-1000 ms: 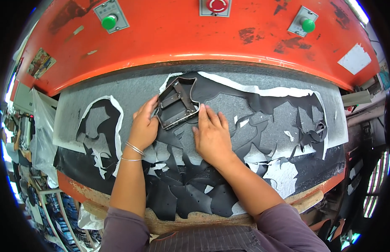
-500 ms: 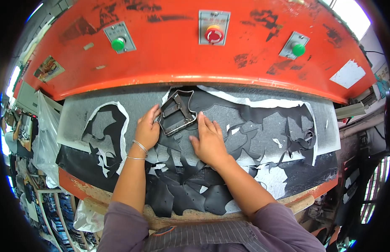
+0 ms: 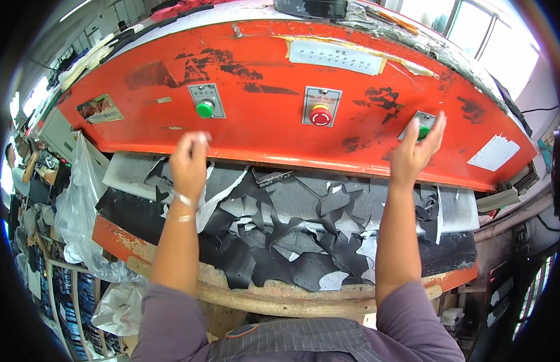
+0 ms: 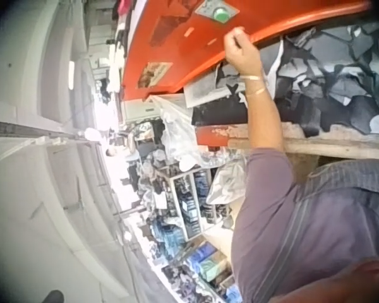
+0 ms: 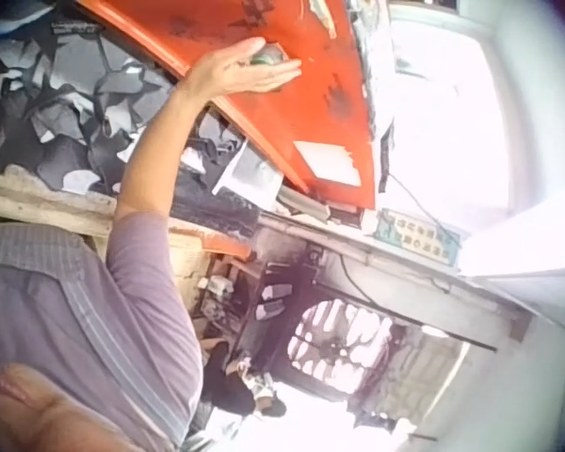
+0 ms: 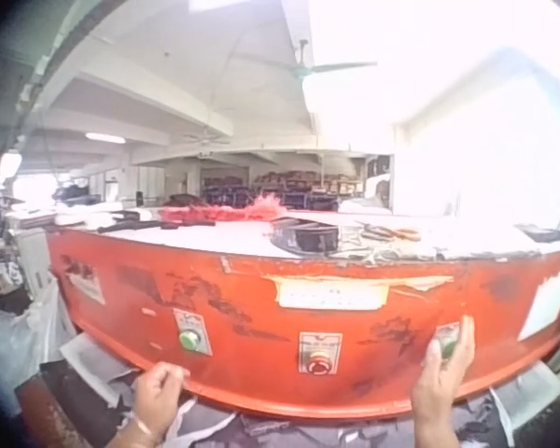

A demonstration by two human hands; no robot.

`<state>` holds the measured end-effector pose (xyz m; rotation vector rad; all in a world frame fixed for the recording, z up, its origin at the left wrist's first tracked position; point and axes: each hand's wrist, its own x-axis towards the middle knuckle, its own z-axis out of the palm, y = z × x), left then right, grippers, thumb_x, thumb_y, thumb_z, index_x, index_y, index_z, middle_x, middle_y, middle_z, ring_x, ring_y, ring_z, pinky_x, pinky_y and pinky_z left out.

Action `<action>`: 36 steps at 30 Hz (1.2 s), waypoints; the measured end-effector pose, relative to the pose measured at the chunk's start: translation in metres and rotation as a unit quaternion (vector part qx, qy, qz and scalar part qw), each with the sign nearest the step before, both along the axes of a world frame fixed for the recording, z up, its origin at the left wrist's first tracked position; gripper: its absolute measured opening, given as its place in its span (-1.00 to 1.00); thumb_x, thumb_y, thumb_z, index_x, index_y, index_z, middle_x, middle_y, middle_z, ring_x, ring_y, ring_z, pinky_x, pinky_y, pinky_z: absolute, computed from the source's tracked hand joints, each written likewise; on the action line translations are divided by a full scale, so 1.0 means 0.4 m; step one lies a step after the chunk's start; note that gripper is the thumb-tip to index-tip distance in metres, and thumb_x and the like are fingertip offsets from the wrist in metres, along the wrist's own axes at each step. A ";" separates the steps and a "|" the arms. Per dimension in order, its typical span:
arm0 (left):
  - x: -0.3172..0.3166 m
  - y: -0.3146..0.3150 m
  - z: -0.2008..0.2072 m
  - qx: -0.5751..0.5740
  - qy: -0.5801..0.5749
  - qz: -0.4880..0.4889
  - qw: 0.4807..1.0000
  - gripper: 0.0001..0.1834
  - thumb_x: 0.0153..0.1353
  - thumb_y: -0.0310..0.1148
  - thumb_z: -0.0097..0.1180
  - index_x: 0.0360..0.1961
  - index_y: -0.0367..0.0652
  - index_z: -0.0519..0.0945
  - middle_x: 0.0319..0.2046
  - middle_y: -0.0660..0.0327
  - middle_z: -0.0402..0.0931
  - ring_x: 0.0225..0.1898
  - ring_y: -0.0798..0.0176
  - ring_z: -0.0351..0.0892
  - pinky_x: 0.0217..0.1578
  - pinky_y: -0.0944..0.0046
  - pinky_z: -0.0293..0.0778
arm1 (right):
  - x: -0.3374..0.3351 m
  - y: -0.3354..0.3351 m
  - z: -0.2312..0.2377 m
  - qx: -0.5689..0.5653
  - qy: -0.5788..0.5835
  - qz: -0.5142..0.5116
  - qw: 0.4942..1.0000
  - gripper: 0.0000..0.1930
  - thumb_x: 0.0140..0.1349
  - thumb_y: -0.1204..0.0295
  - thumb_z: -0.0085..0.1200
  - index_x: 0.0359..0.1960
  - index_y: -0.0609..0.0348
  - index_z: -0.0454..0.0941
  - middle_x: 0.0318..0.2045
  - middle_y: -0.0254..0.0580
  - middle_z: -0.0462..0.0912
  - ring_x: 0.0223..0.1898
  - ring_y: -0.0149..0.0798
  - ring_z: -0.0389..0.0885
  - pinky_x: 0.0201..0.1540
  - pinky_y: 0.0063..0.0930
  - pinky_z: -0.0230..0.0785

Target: Cutting leather pieces for shoes using a hydraulic press and a metal die.

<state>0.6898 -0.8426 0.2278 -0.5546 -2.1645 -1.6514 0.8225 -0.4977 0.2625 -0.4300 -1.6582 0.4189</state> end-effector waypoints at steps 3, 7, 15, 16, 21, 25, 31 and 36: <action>0.242 -0.059 -0.092 -0.232 -0.101 -0.142 0.957 -0.83 0.15 -0.31 0.17 -0.37 -0.21 0.60 -0.51 0.10 0.54 -0.46 0.18 0.54 -0.42 0.24 0.45 | 0.122 -0.105 -0.105 0.097 -0.056 0.040 0.993 -0.49 0.24 0.41 0.06 0.21 0.35 0.27 0.18 0.12 0.34 0.23 0.06 0.24 0.28 -0.08 0.01; 0.562 -0.170 -0.219 -0.336 -0.056 -0.301 0.891 -0.80 0.14 -0.16 0.18 -0.39 -0.01 0.70 -0.42 0.28 0.60 -0.34 0.13 0.57 -0.28 0.21 0.51 | 0.219 -0.295 -0.229 0.015 -0.204 0.272 0.940 -0.50 0.07 0.43 0.19 0.09 0.24 0.39 -0.11 -0.03 0.56 -0.04 0.00 0.44 0.07 -0.14 0.20; 0.638 -0.133 -0.232 -0.325 0.003 -0.105 0.940 -0.89 0.03 -0.32 0.14 -0.55 -0.06 0.66 -0.55 0.27 0.48 -0.41 0.16 0.46 -0.34 0.16 0.39 | 0.148 -0.421 -0.314 -0.142 -0.408 0.304 0.849 -0.52 0.10 0.31 0.20 0.06 0.23 0.48 -0.23 -0.13 0.67 -0.26 -0.10 0.54 -0.08 -0.25 0.35; 0.638 -0.132 -0.234 -0.321 0.010 -0.100 0.942 -0.89 0.01 -0.33 0.14 -0.57 -0.06 0.65 -0.56 0.28 0.47 -0.41 0.17 0.46 -0.34 0.17 0.39 | 0.134 -0.399 -0.333 -0.145 -0.413 0.296 0.849 -0.53 0.11 0.31 0.20 0.05 0.24 0.49 -0.20 -0.11 0.67 -0.25 -0.09 0.56 -0.05 -0.23 0.37; 0.618 -0.136 -0.226 -0.345 -0.046 -0.139 0.927 -0.83 -0.02 -0.24 0.16 -0.62 -0.04 0.67 -0.60 0.29 0.49 -0.41 0.17 0.48 -0.36 0.17 0.40 | 0.076 -0.261 -0.371 -0.150 -0.429 0.299 0.839 -0.52 0.11 0.31 0.21 0.07 0.23 0.49 -0.16 -0.04 0.66 -0.07 -0.03 0.57 0.02 -0.27 0.39; 0.531 -0.155 -0.199 -0.423 -0.153 -0.338 0.827 -0.76 0.11 -0.19 0.11 -0.41 -0.07 0.72 -0.42 0.19 0.62 -0.36 0.12 0.56 -0.25 0.15 0.48 | -0.014 -0.189 -0.379 -0.107 -0.467 0.282 0.832 -0.43 0.03 0.35 0.32 0.10 0.23 0.47 -0.07 -0.02 0.61 0.00 -0.02 0.53 0.10 -0.27 0.34; 0.179 -0.063 -0.174 -0.198 -0.182 -0.267 0.925 -0.67 0.21 -0.28 0.06 -0.03 -0.16 0.55 -0.24 0.09 0.61 -0.15 0.00 0.56 -0.10 0.10 0.46 | -0.161 -0.138 -0.404 -0.068 -0.470 0.375 0.796 -0.28 -0.12 0.39 0.42 0.16 0.15 0.42 0.00 -0.07 0.56 0.08 -0.07 0.49 0.14 -0.29 0.30; -0.035 0.071 -0.347 -0.185 -0.154 -0.163 0.957 -0.41 0.16 -0.46 -0.04 0.27 -0.21 0.23 -0.03 0.10 0.56 0.02 -0.02 0.48 0.04 0.08 0.34 | -0.199 -0.100 -0.488 -0.071 -0.486 0.434 0.756 -0.27 -0.15 0.38 0.43 0.16 0.13 0.43 0.01 -0.12 0.55 0.08 -0.11 0.48 0.14 -0.31 0.31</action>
